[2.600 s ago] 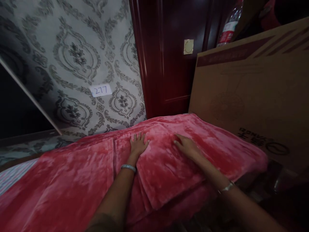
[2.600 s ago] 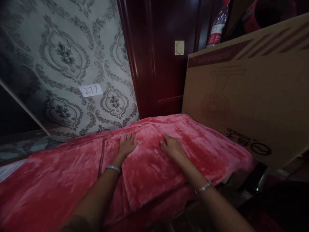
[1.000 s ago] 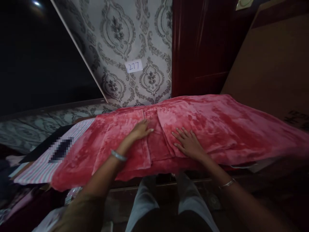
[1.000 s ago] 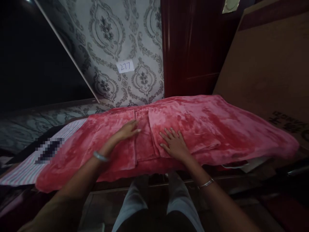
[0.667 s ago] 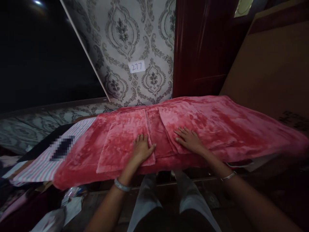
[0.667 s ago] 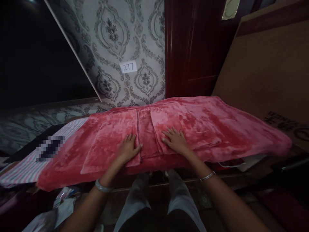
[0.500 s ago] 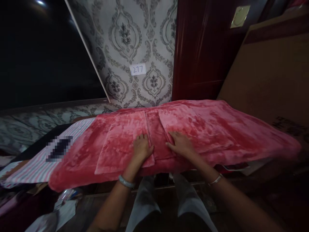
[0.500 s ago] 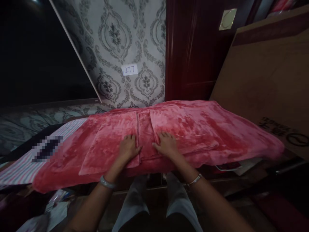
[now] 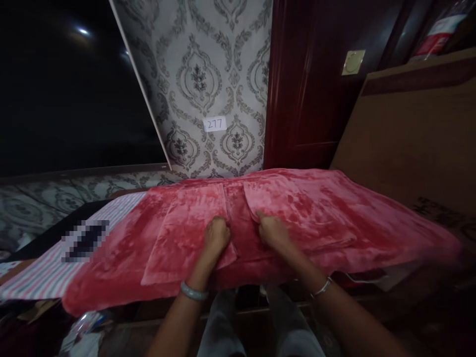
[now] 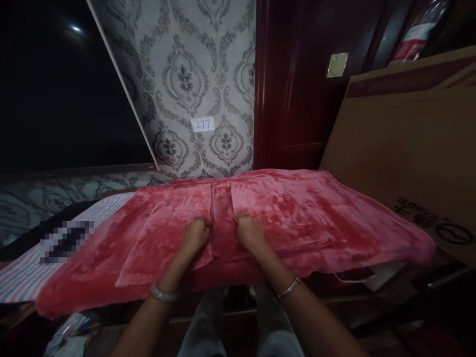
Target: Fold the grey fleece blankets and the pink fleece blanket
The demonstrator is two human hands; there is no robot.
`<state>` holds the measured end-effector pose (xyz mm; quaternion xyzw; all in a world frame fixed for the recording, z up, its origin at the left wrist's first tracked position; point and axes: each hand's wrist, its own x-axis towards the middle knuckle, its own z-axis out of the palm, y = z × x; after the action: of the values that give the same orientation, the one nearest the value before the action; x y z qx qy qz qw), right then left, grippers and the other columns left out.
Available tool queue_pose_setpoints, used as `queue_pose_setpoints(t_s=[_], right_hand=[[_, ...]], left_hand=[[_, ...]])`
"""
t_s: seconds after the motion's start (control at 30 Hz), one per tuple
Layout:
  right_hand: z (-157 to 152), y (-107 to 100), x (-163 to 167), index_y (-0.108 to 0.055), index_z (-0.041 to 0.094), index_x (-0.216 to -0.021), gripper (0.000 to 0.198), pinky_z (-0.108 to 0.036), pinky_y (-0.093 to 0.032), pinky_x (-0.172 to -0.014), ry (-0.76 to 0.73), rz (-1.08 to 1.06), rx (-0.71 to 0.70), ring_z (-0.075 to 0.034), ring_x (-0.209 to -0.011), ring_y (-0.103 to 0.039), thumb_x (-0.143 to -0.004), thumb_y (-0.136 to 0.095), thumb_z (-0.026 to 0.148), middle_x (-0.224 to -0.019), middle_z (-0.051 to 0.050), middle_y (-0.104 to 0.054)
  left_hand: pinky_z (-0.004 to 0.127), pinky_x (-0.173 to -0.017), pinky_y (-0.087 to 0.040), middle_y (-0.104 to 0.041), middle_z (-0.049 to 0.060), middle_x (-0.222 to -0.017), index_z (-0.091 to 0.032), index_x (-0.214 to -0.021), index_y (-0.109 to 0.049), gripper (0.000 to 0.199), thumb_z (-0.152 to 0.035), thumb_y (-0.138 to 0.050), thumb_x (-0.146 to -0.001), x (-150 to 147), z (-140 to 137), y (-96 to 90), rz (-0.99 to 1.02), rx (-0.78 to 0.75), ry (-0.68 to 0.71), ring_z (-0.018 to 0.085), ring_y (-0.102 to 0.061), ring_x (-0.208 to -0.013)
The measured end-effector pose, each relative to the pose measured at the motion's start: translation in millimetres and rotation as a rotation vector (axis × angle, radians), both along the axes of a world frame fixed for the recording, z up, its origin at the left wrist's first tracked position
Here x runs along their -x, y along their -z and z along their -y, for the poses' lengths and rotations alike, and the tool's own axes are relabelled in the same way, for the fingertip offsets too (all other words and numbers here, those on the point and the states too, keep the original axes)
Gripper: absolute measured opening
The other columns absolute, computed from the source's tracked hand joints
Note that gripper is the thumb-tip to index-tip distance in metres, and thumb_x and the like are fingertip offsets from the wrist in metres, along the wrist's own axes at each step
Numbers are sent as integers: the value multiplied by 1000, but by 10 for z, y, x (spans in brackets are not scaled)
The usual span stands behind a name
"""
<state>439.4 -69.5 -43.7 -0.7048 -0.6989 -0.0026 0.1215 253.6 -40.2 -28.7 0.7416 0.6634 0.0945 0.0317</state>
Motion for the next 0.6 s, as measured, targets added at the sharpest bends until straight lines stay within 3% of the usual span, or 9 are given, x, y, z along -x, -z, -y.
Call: queue_pose_setpoints(t_s=[0.17, 0.33, 0.4, 0.5, 0.57, 0.6], right_hand=[[146, 260, 232, -47, 8, -152, 63, -43, -47, -101, -5, 66, 48, -33, -132, -55, -90, -32, 6, -141, -24, -58], [234, 423, 243, -46, 13, -154, 65, -45, -39, -112, 3, 72, 8, -32, -139, -47, -90, -36, 8, -149, -20, -52], [254, 347, 221, -49, 13, -151, 62, -44, -41, -110, -6, 56, 27, -32, -137, -50, -90, -38, 9, -147, -20, -55], [214, 89, 178, -55, 13, -145, 51, -40, -48, -98, -19, -22, 98, -30, -116, -65, -97, -39, 20, -124, -20, -70], [101, -95, 143, -57, 14, -142, 48, -38, -49, -95, -25, -66, 62, -28, -110, -67, -101, -36, 28, -117, -18, -72], [18, -160, 125, -56, 14, -143, 49, -38, -48, -99, -23, -75, 8, -28, -117, -64, -102, -35, 29, -124, -18, -70]], left_hand=[[33, -90, -51, -73, 17, -107, -12, -110, -71, 37, -7, -41, -89, -75, 99, 148, -21, -19, 85, 26, -68, -108], [34, -96, -49, -70, 18, -113, -11, -113, -70, 32, -17, -46, -92, -50, 226, 186, -21, -47, 117, 27, -65, -112], [34, -98, -48, -69, 17, -116, -11, -112, -70, 32, -24, -45, -96, 6, 235, 115, 7, -56, 143, 26, -64, -112], [35, -102, -47, -67, 16, -120, -13, -114, -68, 35, -27, -41, -99, 126, 118, -90, 29, -89, 153, 25, -63, -115], [38, -108, -44, -62, 18, -135, -12, -126, -64, 38, -26, -41, -98, 201, -47, -242, 13, -108, 144, 27, -58, -127], [40, -112, -41, -55, 20, -145, -12, -133, -59, 42, -27, -43, -98, 228, -143, -300, 2, -105, 141, 28, -52, -135]])
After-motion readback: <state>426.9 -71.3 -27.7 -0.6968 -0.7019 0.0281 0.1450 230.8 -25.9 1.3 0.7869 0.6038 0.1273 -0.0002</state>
